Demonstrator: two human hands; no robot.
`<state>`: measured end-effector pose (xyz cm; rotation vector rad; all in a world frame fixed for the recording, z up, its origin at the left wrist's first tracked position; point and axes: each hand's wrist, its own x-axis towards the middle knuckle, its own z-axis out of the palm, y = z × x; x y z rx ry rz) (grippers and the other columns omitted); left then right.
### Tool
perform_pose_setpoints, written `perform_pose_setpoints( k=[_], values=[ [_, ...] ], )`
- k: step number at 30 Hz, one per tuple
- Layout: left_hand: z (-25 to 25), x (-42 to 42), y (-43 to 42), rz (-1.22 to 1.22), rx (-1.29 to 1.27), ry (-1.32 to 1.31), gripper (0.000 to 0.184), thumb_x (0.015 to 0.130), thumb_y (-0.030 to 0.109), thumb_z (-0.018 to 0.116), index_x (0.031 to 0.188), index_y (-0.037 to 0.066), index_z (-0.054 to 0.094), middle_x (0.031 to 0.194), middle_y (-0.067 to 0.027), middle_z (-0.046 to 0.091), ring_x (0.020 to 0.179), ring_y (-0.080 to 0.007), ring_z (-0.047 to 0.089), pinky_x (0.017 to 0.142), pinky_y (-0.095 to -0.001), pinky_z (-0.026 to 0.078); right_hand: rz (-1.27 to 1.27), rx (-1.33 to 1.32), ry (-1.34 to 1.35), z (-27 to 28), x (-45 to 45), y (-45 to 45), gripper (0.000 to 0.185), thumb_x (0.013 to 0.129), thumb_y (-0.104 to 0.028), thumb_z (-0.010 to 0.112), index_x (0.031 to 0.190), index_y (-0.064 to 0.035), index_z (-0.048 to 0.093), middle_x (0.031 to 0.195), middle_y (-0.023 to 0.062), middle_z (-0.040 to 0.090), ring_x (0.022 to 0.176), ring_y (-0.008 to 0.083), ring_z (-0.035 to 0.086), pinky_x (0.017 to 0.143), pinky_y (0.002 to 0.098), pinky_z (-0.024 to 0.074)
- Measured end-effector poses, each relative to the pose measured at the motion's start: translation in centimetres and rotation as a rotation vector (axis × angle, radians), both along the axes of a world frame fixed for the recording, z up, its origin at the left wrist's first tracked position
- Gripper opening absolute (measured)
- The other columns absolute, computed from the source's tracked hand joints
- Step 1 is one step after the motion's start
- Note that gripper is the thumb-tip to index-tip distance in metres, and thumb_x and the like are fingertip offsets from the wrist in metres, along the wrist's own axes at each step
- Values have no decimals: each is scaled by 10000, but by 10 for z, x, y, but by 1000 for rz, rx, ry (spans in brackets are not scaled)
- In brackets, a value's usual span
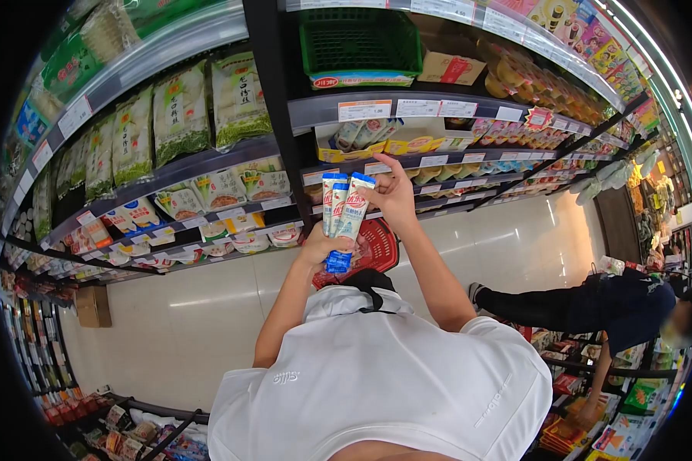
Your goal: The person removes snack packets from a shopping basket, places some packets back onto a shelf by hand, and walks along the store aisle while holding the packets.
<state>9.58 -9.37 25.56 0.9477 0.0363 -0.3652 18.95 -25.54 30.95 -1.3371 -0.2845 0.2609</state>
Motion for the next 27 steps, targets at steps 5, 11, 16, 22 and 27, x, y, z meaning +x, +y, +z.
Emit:
perform_pose_setpoints(
  k=[5,11,16,22,27],
  values=[
    [-1,2,-7,0,0,11,435,653,57,739,1044,-42,575,869,-155,663,681,-201,660,617,-327,559,-14,-10,-76,-9,4,-11,707,744,101,681,1348,-30,336,775,82,645,700,113,627,598,234,503],
    [-8,5,-19,53,23,12,502,617,66,748,1075,-31,568,855,-141,664,707,-209,665,621,-313,552,66,-55,40,7,1,-29,722,738,82,695,1354,-37,339,820,85,656,735,117,624,609,234,492],
    [-15,5,-20,14,-11,12,530,683,119,754,1136,-31,524,861,-147,661,731,-224,670,609,-334,564,92,-19,71,9,6,-47,712,732,78,699,1345,-34,355,843,95,658,738,125,624,585,225,478],
    [-62,8,-17,202,-19,142,357,919,331,558,1063,12,486,833,-135,620,637,-227,636,533,-362,553,-209,174,117,5,38,-68,612,754,78,666,1283,31,363,852,114,645,727,158,632,612,246,511],
    [-60,-7,-19,260,-15,182,305,937,310,532,1034,22,496,794,-125,614,572,-187,587,500,-331,504,-496,450,243,1,72,-72,542,802,46,649,1241,32,331,984,182,612,809,212,650,677,294,563]
  ],
)
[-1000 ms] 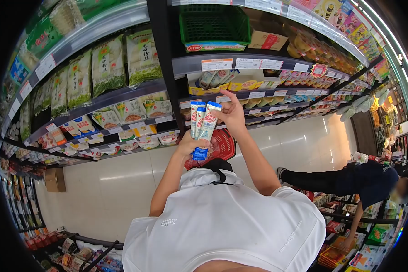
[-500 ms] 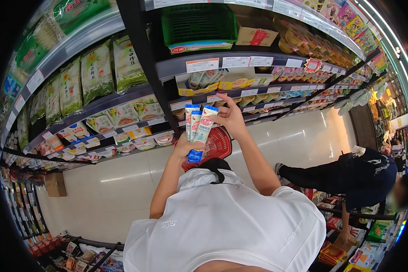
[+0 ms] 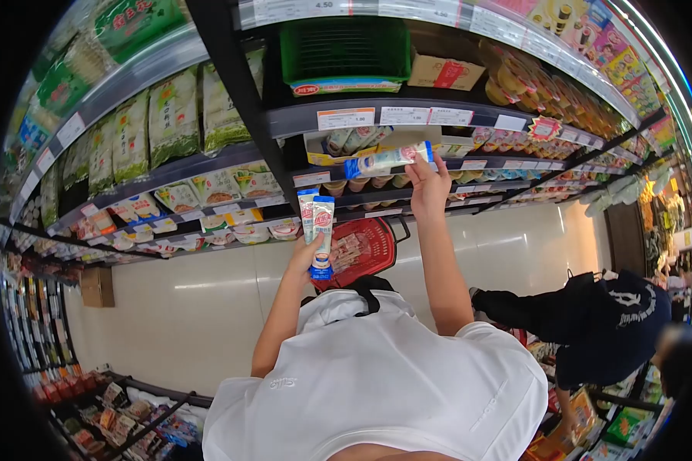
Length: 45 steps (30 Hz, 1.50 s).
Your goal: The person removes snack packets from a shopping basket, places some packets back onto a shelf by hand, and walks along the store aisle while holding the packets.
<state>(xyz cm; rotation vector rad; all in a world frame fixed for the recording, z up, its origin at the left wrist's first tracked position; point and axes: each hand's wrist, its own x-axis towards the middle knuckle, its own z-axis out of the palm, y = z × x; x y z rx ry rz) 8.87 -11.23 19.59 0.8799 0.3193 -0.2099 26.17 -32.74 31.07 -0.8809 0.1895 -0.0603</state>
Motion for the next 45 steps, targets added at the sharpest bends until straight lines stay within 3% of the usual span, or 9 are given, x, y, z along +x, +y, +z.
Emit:
perform_pose_setpoints(
  k=[6,15,21,25,29,32,37,42,45],
  values=[
    [21,-22,-7,40,112,79,276,926,285,557,1015,25,527,805,-117,638,570,-178,589,485,-301,474,-45,137,-26,5,9,36,529,800,47,659,1198,24,311,1050,191,555,864,242,641,760,343,581],
    [39,-47,-17,149,66,128,253,908,226,594,1031,16,525,807,-119,639,575,-174,590,496,-276,473,123,135,-70,-18,22,64,462,818,38,645,1178,16,355,1055,207,570,971,266,614,886,344,538],
    [30,-57,-31,161,91,129,258,908,242,594,1017,14,544,804,-115,638,587,-172,593,505,-277,478,145,-2,-188,-29,-7,48,325,868,-28,608,1136,12,427,987,167,624,903,219,633,752,332,558],
    [11,-63,-43,146,77,138,276,900,263,606,1001,11,555,808,-110,640,589,-171,600,514,-282,486,503,-215,-163,-71,-43,34,157,909,-143,577,1002,-18,561,795,112,648,660,168,629,558,261,488],
    [15,-59,-55,81,132,190,282,898,276,608,995,15,564,805,-104,645,586,-165,603,519,-283,494,794,-433,-20,-133,-93,11,112,893,-133,585,946,-34,589,787,81,648,665,138,623,585,255,498],
    [19,-53,-58,29,163,200,262,907,259,593,993,13,565,805,-101,646,590,-158,605,524,-284,498,875,-476,76,-170,-128,-8,152,875,-73,578,1005,2,605,835,70,658,692,129,632,606,244,505],
    [12,-55,-51,8,160,130,224,923,216,557,1016,12,554,801,-103,643,582,-162,606,518,-282,497,1034,-542,162,-148,-156,-10,180,889,-128,572,1004,9,592,857,75,660,751,135,638,671,246,512],
    [12,-85,-34,-28,96,74,276,921,228,557,1083,7,525,807,-109,637,590,-168,608,518,-280,494,915,-639,-80,-147,-151,21,166,892,-111,566,996,17,584,881,83,658,769,130,635,648,254,499],
    [12,-116,-13,35,62,-9,311,909,249,582,1092,5,521,807,-113,637,594,-168,609,517,-278,492,908,-598,-29,-133,-156,49,150,891,-96,561,992,12,585,875,90,660,754,136,634,645,260,502]
  ],
)
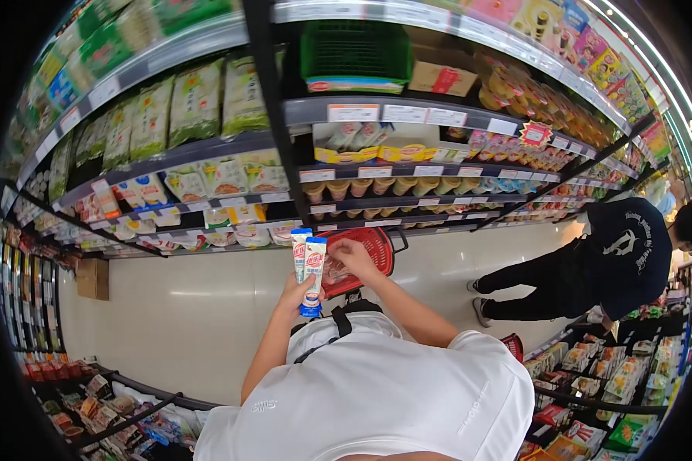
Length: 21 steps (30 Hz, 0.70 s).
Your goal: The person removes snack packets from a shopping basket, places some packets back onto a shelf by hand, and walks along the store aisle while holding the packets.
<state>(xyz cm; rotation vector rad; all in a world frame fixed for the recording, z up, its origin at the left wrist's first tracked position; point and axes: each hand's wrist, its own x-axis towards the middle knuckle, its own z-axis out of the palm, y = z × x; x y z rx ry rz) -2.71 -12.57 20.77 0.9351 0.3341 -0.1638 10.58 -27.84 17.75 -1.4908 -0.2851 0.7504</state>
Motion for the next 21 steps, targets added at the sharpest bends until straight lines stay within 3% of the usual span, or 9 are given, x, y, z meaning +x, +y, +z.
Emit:
perform_pose_setpoints(
  k=[7,12,14,15,17,21],
  values=[
    [-3,-97,75,153,-25,-19,372,892,284,614,1105,0,503,804,-107,617,587,-186,615,524,-291,514,35,57,258,24,-93,104,219,933,-199,495,982,-16,605,837,64,652,683,131,623,594,273,496],
    [-24,-174,122,284,-45,-30,376,882,286,631,1097,4,506,828,-111,627,596,-199,633,515,-312,524,142,36,213,4,-181,186,338,972,-318,428,1005,-17,578,747,31,593,614,127,576,596,292,505],
    [-25,-202,139,353,-73,-9,371,880,275,635,1102,4,511,835,-112,629,601,-200,636,517,-316,526,122,39,399,20,-207,212,359,980,-357,418,1041,-28,550,738,32,580,622,121,566,587,291,507],
    [-24,-217,149,387,-96,15,367,878,264,639,1107,5,517,843,-114,632,606,-201,638,520,-321,528,182,33,400,20,-218,223,359,980,-357,418,1041,-28,550,738,32,580,622,121,566,587,291,507],
    [-23,-240,161,449,-70,39,355,883,254,632,1113,6,525,834,-112,633,610,-199,640,525,-322,529,188,-1,304,13,-240,240,348,984,-323,400,1141,-44,536,923,53,614,753,121,582,651,289,498],
    [1,-270,181,542,-32,11,330,900,229,603,1141,12,542,806,-105,636,638,-190,649,552,-313,534,311,19,130,-8,-261,284,345,991,-324,380,1141,-49,524,903,46,606,749,113,570,636,261,480]
  ],
)
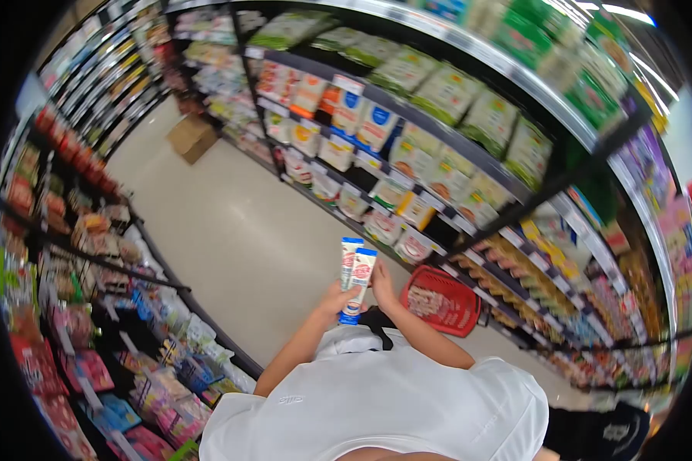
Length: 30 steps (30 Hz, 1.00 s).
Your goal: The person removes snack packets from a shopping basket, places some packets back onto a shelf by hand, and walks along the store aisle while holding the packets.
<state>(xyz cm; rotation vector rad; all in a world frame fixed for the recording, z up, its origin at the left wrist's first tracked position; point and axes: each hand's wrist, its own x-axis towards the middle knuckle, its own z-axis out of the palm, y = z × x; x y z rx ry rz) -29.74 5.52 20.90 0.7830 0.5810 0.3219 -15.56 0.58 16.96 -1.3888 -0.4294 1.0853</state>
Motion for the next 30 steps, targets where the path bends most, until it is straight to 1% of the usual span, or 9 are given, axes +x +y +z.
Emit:
perform_pose_setpoints(
  k=[2,5,7,10,14,16,19,27,30],
  values=[
    [0,-12,13,49,-6,-29,330,901,223,599,1148,12,540,808,-107,637,651,-190,652,566,-309,534,-10,88,-200,6,-8,25,338,1006,-342,366,1090,-54,522,794,23,563,625,86,528,533,255,461],
    [-1,-32,37,110,-4,-85,339,897,221,605,1155,13,532,824,-109,633,669,-191,653,594,-299,528,167,126,-369,14,-22,65,346,1011,-328,357,1080,-32,524,751,28,556,609,79,511,514,248,434],
    [-9,-47,59,223,15,-191,357,892,241,613,1152,12,527,819,-108,630,662,-193,648,594,-301,524,269,99,-364,24,-36,97,358,1014,-318,351,1065,-11,529,709,35,557,586,85,518,513,251,428],
    [-6,-76,100,315,53,-189,393,880,276,628,1149,9,524,807,-109,627,652,-196,641,586,-313,523,421,259,-474,42,-63,152,366,1016,-305,342,1057,2,537,702,53,579,543,104,523,520,258,441],
    [11,-103,167,430,86,-155,442,870,294,641,1177,7,509,837,-110,631,644,-198,636,574,-317,520,500,322,-412,50,-92,238,353,1013,-289,350,1079,7,532,711,73,601,571,120,571,543,272,464],
    [21,-113,204,514,131,-198,457,868,302,641,1188,6,503,851,-110,631,647,-198,635,573,-314,517,531,377,-555,50,-104,277,331,1005,-262,359,1119,7,514,726,102,628,632,170,633,582,302,490],
    [26,-127,254,592,174,-236,485,863,317,644,1203,6,491,897,-116,631,655,-199,632,574,-309,510,590,476,-563,50,-118,337,317,996,-240,365,1150,3,496,730,122,639,675,226,663,611,335,501],
    [29,-151,339,609,164,-92,371,855,285,657,1107,39,541,747,-102,624,658,-185,630,582,-298,502,703,402,-609,54,-144,430,379,999,-301,332,1224,-13,432,716,118,635,674,247,656,621,344,494],
    [26,-156,370,592,159,-84,340,850,252,661,1086,37,543,759,-94,619,660,-183,633,584,-304,506,694,364,-619,48,-152,460,392,1001,-313,318,1250,-22,404,677,106,608,635,246,633,593,350,475]
  ],
)
